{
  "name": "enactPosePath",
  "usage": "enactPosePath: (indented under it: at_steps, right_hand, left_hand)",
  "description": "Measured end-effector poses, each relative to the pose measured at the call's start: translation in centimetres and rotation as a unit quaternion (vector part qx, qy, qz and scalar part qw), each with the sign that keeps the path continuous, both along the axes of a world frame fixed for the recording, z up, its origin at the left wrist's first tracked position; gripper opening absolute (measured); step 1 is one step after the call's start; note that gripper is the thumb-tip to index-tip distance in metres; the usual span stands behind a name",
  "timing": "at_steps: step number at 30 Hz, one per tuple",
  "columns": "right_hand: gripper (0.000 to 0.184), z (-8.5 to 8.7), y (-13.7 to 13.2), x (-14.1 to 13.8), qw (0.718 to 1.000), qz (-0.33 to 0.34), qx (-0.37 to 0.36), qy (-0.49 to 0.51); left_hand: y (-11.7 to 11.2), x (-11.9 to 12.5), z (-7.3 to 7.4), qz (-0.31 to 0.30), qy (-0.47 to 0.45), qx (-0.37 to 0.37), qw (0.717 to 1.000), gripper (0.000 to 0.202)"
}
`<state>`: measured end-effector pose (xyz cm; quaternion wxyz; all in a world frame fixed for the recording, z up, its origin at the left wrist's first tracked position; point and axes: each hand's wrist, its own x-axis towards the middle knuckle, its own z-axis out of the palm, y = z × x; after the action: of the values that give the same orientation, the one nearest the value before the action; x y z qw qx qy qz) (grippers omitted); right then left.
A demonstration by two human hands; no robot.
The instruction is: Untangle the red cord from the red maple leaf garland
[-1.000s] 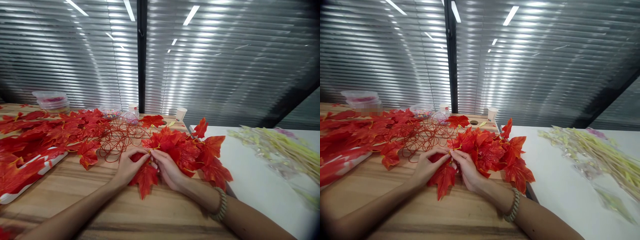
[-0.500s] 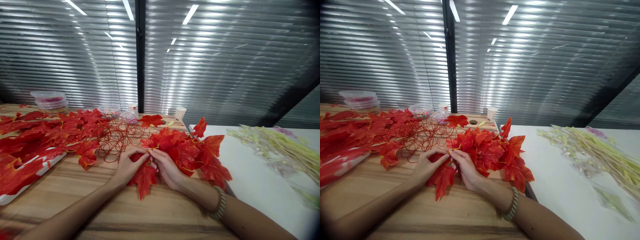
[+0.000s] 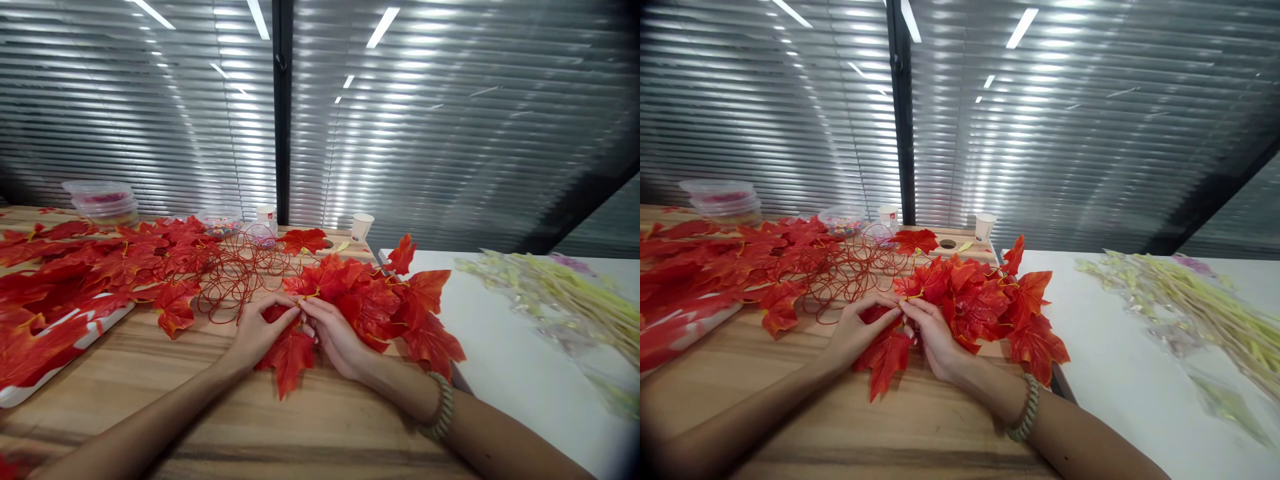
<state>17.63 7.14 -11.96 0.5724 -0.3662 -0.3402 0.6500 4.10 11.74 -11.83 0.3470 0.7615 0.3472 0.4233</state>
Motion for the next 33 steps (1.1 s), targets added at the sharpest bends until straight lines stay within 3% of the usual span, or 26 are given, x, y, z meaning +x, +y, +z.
enactPosePath:
  at_steps: [33]
  right_hand:
    - [0.018, -0.23, 0.25, 0.06, 1.0, -0.004, -0.008, 0.0]
  left_hand:
    - [-0.02, 0.05, 0.0, -0.039, 0.018, -0.001, 0.999, 0.013]
